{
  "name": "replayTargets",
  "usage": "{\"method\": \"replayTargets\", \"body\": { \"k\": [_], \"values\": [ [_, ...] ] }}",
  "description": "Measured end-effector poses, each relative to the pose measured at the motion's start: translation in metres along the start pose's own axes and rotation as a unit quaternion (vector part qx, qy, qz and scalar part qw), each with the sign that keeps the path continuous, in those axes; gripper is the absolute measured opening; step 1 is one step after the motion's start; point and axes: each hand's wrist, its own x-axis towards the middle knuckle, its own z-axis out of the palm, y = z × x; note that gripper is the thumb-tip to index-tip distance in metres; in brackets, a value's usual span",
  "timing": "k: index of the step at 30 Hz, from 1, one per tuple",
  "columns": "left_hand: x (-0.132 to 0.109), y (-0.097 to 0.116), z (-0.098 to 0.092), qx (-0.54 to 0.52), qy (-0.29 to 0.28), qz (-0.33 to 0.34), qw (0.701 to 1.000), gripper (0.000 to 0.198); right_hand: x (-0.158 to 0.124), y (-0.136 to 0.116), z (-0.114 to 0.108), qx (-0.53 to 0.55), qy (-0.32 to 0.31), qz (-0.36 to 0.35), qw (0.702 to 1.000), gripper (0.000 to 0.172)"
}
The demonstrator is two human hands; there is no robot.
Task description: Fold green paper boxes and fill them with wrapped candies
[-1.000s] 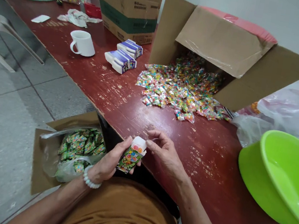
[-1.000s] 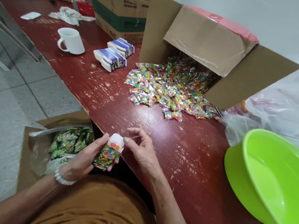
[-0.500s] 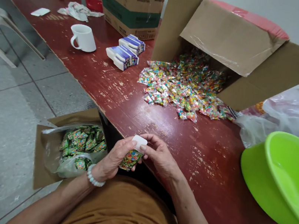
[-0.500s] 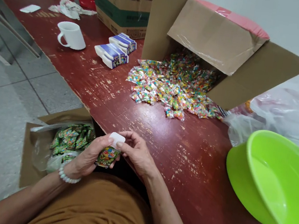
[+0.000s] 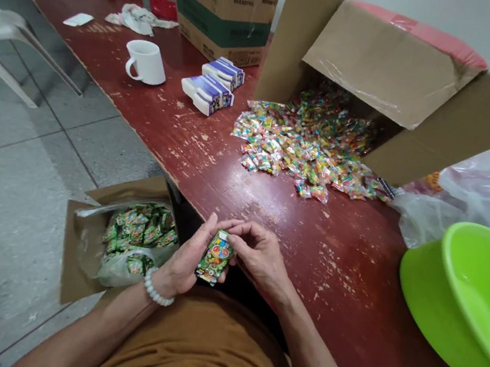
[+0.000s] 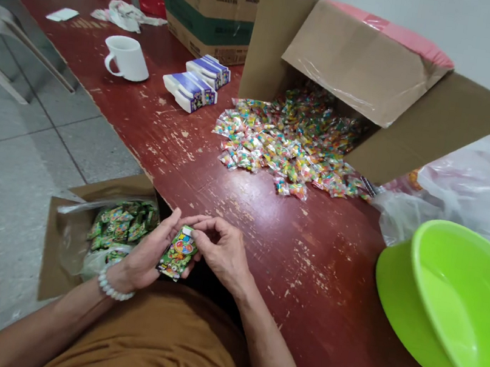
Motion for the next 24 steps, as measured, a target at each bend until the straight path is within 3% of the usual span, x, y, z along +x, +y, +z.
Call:
{"method": "replayTargets", "body": {
  "k": [3, 5, 11, 12, 16, 17, 21, 24],
  "values": [
    [0.0, -0.003, -0.004, 0.024, -0.001, 0.001, 1.0, 0.069, 0.003, 0.001, 0.005, 0.047, -0.014, 0.014, 0.999, 0.024],
    [-0.001, -0.003, -0.007, 0.028, 0.002, 0.008, 1.0, 0.07, 0.002, 0.0, 0.006, 0.001, -0.004, -0.013, 1.0, 0.023],
    [-0.002, 0.009, -0.013, -0.05, 0.019, -0.013, 0.998, 0.038, -0.004, 0.001, 0.009, -0.21, -0.028, -0.183, 0.96, 0.016],
    [-0.001, 0.01, -0.015, -0.069, 0.03, -0.011, 0.997, 0.035, -0.005, 0.003, 0.011, -0.233, -0.039, -0.196, 0.952, 0.024],
    [-0.001, 0.006, -0.024, -0.118, 0.086, 0.026, 0.989, 0.033, -0.003, 0.015, 0.024, -0.374, -0.087, -0.232, 0.894, 0.087],
    [-0.003, 0.003, -0.027, -0.124, 0.096, 0.042, 0.987, 0.034, -0.002, 0.019, 0.029, -0.409, -0.084, -0.245, 0.875, 0.093],
    [-0.013, -0.01, -0.05, -0.127, 0.148, 0.131, 0.972, 0.042, 0.011, 0.034, 0.052, -0.501, -0.078, -0.289, 0.812, 0.073],
    [-0.025, -0.015, -0.075, -0.135, 0.186, 0.149, 0.962, 0.051, 0.027, 0.042, 0.078, -0.507, -0.136, -0.302, 0.796, 0.07]
  ]
}}
